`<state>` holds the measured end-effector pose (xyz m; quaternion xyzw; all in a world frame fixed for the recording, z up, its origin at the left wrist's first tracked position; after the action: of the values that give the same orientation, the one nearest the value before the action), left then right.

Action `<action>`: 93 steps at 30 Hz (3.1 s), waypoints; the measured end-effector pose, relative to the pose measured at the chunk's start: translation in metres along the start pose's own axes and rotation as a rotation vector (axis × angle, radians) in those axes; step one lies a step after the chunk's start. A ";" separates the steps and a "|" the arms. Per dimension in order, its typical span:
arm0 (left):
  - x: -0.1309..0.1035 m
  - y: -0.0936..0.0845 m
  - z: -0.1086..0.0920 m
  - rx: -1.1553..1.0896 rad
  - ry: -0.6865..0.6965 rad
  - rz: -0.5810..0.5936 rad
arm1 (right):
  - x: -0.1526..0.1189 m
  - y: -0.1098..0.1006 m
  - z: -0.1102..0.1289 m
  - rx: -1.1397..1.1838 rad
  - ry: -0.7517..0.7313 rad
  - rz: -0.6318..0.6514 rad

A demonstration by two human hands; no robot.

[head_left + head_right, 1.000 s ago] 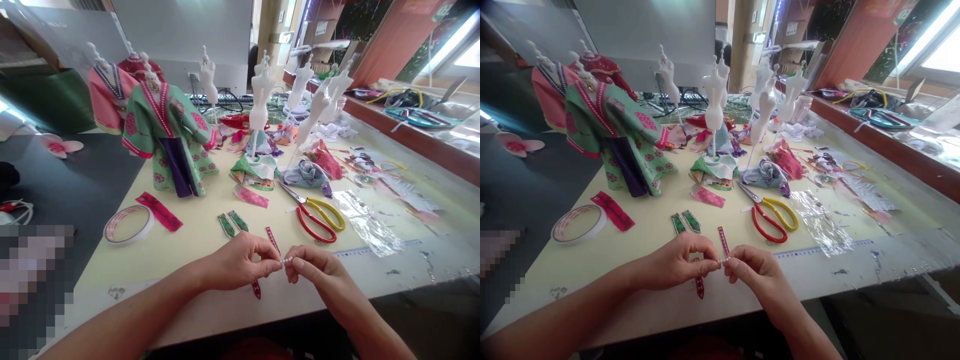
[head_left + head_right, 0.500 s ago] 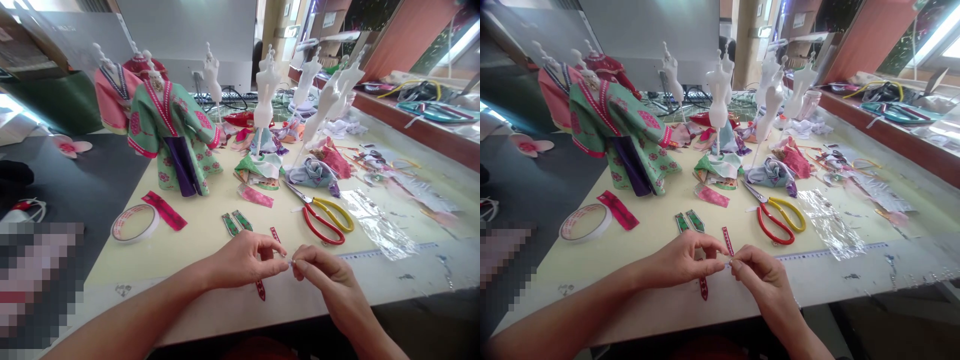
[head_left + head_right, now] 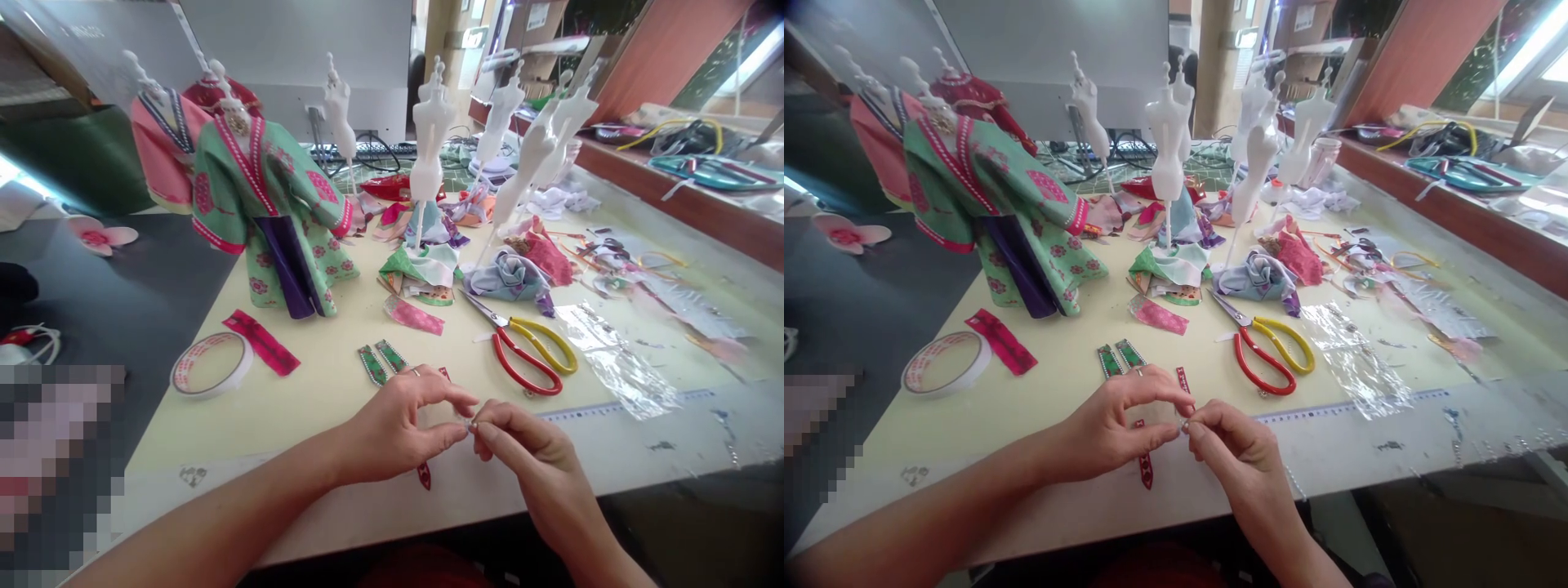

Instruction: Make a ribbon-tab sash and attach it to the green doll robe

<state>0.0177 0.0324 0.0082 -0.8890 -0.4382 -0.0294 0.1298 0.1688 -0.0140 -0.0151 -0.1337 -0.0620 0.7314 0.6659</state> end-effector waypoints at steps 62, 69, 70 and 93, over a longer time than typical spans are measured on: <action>-0.009 0.017 -0.003 0.484 0.376 -0.113 | -0.005 0.007 -0.014 -0.021 -0.260 -0.143; -0.007 0.016 -0.002 0.472 0.363 -0.122 | -0.007 0.006 -0.010 -0.048 -0.281 -0.159; -0.007 0.016 -0.002 0.470 0.363 -0.124 | -0.008 0.006 -0.009 -0.056 -0.289 -0.159; -0.009 -0.007 -0.013 0.468 0.273 0.037 | -0.043 0.032 -0.002 -0.568 -0.747 -0.129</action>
<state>0.0079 0.0259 0.0206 -0.8303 -0.3953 -0.0443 0.3903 0.1419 -0.0602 -0.0210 -0.0339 -0.5030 0.6405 0.5792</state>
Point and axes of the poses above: each hand's wrist, its own x-axis towards the middle knuckle, its own y-axis out of the palm, z = x × y, the point moved 4 cm from there along x, towards the middle knuckle, and after that the axes turned 8 degrees about -x, right-handed, at the moved point
